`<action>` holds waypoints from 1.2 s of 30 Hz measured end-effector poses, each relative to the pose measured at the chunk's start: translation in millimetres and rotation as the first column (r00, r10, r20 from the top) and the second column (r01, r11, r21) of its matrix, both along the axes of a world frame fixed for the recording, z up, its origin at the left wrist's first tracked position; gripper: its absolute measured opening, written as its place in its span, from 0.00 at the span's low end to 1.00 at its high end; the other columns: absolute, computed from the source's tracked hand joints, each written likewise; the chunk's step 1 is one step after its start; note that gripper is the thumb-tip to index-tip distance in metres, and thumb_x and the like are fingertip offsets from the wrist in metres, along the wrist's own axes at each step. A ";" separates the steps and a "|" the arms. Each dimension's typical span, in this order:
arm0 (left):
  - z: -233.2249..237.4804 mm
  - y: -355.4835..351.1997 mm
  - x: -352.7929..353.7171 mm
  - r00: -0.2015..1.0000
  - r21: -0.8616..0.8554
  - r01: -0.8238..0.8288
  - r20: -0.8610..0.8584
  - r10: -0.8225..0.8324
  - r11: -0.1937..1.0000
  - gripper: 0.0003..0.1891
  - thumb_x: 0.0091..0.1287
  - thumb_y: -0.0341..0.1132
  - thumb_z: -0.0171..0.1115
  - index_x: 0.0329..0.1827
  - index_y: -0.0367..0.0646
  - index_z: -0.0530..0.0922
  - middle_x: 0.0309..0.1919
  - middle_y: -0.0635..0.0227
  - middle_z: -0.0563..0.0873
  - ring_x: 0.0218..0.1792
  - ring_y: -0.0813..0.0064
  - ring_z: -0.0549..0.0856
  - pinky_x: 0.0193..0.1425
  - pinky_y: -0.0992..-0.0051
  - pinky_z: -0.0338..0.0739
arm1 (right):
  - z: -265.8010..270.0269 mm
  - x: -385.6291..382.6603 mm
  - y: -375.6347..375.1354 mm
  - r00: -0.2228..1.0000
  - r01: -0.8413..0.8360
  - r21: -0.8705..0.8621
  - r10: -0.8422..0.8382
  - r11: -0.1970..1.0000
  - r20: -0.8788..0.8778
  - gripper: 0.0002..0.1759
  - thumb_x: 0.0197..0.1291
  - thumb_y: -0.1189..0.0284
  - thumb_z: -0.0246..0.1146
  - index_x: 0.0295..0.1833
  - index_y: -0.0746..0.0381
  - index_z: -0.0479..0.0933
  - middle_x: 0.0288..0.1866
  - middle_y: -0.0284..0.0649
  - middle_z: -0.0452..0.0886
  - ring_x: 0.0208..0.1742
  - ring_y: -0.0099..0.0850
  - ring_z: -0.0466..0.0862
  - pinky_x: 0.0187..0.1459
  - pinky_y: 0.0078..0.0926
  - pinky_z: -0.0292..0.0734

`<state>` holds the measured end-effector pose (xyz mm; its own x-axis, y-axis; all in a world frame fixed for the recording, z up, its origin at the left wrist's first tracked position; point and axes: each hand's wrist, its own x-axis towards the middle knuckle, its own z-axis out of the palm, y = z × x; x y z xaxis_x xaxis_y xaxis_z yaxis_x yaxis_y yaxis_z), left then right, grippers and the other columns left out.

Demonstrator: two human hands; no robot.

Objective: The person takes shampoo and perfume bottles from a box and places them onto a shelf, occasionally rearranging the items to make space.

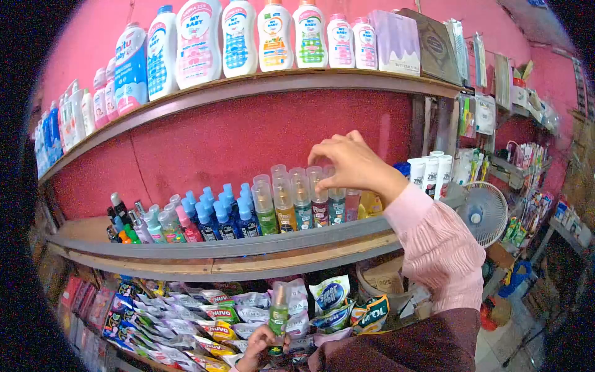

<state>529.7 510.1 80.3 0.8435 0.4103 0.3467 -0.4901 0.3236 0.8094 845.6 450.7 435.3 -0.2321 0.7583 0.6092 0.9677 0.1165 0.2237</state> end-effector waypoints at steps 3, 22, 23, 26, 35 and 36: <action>6.8 5.5 1.6 0.976 0.005 -0.152 0.158 0.150 0.988 0.14 0.61 0.41 0.65 0.35 0.44 0.69 0.49 0.52 0.74 0.43 0.57 0.79 0.42 0.61 0.75 | 7.8 -28.7 -15.2 0.981 -0.151 0.135 0.166 0.979 -0.103 0.21 0.44 0.59 0.73 0.43 0.56 0.79 0.39 0.36 0.82 0.44 0.32 0.80 0.48 0.34 0.67; 103.2 -9.7 1.0 0.953 -0.041 -0.098 0.285 0.106 0.994 0.26 0.68 0.28 0.52 0.68 0.48 0.58 0.68 0.54 0.61 0.56 0.56 0.77 0.53 0.55 0.79 | -55.3 -121.3 -4.4 0.508 -0.683 -0.232 0.222 0.692 -0.833 0.24 0.57 0.70 0.68 0.57 0.62 0.70 0.46 0.34 0.77 0.49 0.22 0.77 0.47 0.21 0.76; 100.3 -9.0 -1.4 0.949 -0.022 -0.131 0.286 0.132 0.991 0.26 0.68 0.28 0.52 0.68 0.49 0.58 0.68 0.55 0.62 0.57 0.55 0.76 0.53 0.55 0.79 | -57.3 -121.6 -4.2 0.453 -0.718 -0.210 0.217 0.664 -0.865 0.24 0.58 0.70 0.67 0.58 0.62 0.70 0.47 0.35 0.77 0.50 0.22 0.77 0.48 0.22 0.76; 93.0 -4.7 -3.7 0.927 0.024 -0.232 0.309 0.213 0.973 0.27 0.68 0.27 0.53 0.69 0.51 0.58 0.67 0.54 0.63 0.58 0.55 0.75 0.54 0.54 0.78 | -60.2 -122.5 -4.1 0.362 -0.797 -0.165 0.240 0.581 -0.901 0.25 0.62 0.72 0.63 0.64 0.62 0.67 0.51 0.38 0.76 0.54 0.24 0.75 0.52 0.24 0.76; 116.9 1.1 -11.8 0.864 0.213 -0.335 0.458 0.209 0.918 0.45 0.62 0.33 0.63 0.76 0.57 0.42 0.75 0.57 0.42 0.65 0.53 0.67 0.64 0.48 0.67 | 13.9 -121.3 -6.6 0.368 -0.664 0.204 0.552 0.719 -0.748 0.30 0.59 0.77 0.63 0.67 0.61 0.64 0.49 0.36 0.78 0.52 0.24 0.77 0.55 0.24 0.72; 106.7 3.9 -13.0 0.877 0.215 -0.347 0.420 0.234 0.913 0.46 0.61 0.35 0.64 0.76 0.57 0.42 0.75 0.57 0.42 0.64 0.53 0.68 0.63 0.50 0.68 | 25.0 -119.1 1.1 0.407 -0.625 0.294 0.623 0.724 -0.669 0.29 0.58 0.78 0.63 0.66 0.60 0.65 0.48 0.35 0.78 0.50 0.24 0.78 0.53 0.24 0.73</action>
